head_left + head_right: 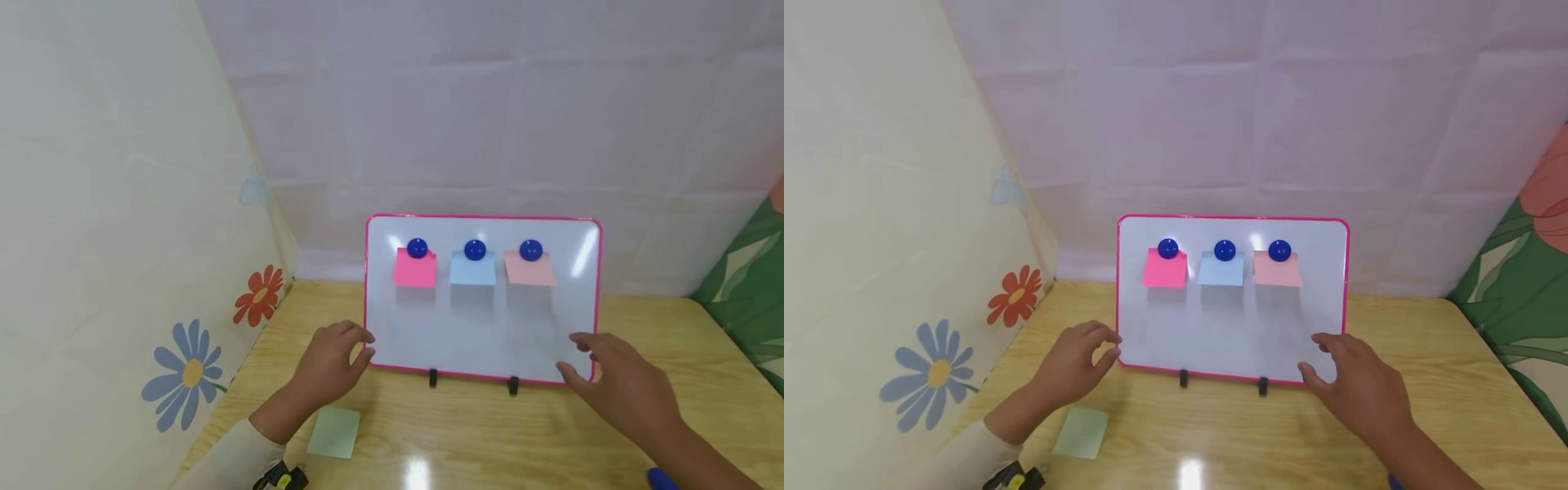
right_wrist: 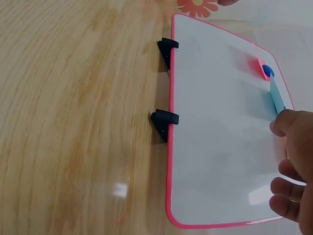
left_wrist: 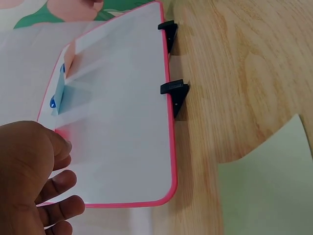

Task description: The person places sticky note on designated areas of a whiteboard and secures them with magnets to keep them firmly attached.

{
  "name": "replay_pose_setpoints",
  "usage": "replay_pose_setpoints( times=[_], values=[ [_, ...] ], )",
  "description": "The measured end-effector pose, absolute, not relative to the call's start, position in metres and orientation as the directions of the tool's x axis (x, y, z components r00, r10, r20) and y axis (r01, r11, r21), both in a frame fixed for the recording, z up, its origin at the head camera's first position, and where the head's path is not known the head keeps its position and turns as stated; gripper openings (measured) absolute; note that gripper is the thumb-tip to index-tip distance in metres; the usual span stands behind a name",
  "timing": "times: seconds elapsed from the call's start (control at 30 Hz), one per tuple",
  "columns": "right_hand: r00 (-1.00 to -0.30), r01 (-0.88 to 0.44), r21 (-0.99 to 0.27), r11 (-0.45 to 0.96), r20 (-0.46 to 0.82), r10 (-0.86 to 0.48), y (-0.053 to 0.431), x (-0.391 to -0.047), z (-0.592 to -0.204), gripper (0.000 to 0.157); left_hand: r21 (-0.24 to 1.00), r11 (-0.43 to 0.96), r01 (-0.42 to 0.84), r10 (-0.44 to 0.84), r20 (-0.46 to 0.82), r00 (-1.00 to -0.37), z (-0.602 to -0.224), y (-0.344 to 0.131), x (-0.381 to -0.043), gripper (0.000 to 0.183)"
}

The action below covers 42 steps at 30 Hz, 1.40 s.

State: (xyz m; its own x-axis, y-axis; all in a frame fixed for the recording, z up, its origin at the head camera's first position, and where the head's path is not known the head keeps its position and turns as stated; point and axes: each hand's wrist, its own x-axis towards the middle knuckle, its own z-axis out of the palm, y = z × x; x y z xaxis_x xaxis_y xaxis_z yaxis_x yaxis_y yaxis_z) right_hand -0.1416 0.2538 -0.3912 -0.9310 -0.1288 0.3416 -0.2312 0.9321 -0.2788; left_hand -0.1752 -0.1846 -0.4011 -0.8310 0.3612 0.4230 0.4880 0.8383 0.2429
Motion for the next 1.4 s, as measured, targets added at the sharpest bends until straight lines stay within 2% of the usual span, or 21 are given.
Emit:
replay_pose_setpoints(
  times=[0.33,0.77,1.07,1.4],
  values=[
    [-0.959,-0.173,-0.304,0.937,0.268,-0.090,0.273,-0.134,-0.397,0.060,0.254,0.851,0.460,0.363,0.349,-0.864,-0.411,-0.196,-0.171,0.011],
    [-0.956,-0.172,-0.282,0.944,0.280,-0.091,0.285,-0.125,-0.407,0.056,0.229,0.881,0.414,0.380,0.181,-0.907,-0.423,-0.212,-0.163,0.010],
    [-0.987,-0.122,-0.275,0.954,0.133,-0.088,0.296,-0.122,-0.415,0.061,0.258,0.897,0.359,0.359,0.051,-0.932,-0.426,-0.220,-0.155,0.012],
    [-0.996,-0.090,-0.274,0.957,0.024,-0.087,0.311,-0.117,-0.433,0.063,0.261,0.913,0.314,0.319,0.024,-0.947,-0.437,-0.226,-0.151,0.012]
  ],
)
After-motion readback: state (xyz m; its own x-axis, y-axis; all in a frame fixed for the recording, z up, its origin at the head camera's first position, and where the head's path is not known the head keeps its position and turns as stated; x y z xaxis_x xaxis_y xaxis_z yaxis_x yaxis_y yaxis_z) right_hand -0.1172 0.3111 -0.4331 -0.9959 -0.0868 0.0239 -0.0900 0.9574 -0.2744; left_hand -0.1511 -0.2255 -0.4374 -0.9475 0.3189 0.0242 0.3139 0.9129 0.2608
